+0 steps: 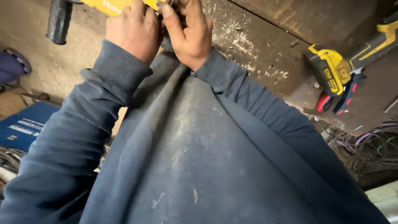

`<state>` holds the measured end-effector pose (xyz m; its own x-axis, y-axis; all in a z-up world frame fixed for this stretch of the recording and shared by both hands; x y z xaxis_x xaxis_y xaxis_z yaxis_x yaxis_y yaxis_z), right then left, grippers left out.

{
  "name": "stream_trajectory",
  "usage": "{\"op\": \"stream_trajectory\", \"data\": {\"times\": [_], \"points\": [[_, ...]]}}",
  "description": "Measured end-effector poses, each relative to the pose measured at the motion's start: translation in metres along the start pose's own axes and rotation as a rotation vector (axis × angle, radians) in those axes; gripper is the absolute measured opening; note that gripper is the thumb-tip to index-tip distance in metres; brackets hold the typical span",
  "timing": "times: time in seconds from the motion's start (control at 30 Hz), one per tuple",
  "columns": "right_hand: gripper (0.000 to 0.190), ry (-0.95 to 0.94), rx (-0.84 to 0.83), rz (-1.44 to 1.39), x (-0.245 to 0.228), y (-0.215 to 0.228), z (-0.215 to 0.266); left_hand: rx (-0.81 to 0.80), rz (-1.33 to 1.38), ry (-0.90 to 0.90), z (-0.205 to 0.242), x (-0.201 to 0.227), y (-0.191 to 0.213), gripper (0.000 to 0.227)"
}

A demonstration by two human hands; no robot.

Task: The person uses a cordless drill to remove screws from a yellow angle grinder. They then use a screwdriver to manipulate the internal components of the tool's switch mechanism. Finally, they reassemble the angle grinder by replacing the screws with the cordless drill.

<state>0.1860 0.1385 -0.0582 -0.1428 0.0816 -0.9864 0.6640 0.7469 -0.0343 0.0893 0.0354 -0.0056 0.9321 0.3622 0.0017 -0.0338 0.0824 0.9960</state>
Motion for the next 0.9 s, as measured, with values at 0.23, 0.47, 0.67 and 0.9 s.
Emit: {"op": "stream_trajectory", "data": {"times": [0.23,0.47,0.67,0.9], "points": [[0.02,0.01,0.015,0.081,0.0,0.004,-0.002,-0.005,0.075,0.018,0.0,-0.012,0.012,0.023],[0.023,-0.003,0.024,0.008,-0.001,0.003,0.002,-0.018,0.041,-0.028,0.001,-0.01,0.003,0.024],[0.019,-0.054,-0.009,-0.008,0.001,-0.001,-0.001,0.04,-0.053,-0.035,0.002,-0.005,-0.003,0.016],[0.018,-0.014,0.034,0.07,0.002,0.004,0.003,-0.036,0.078,-0.006,-0.001,-0.014,0.01,0.024]]}}
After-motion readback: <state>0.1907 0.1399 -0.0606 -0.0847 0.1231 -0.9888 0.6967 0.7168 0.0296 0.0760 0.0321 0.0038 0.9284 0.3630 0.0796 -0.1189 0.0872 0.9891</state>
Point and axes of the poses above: each hand's wrist, its own z-axis away from the middle knuckle, its own y-axis out of the back of the hand, x = y × z, the point moved 4 cm from there along -z, towards the middle knuckle, and after that the axes turned 9 degrees about z, right-handed, at the moved point
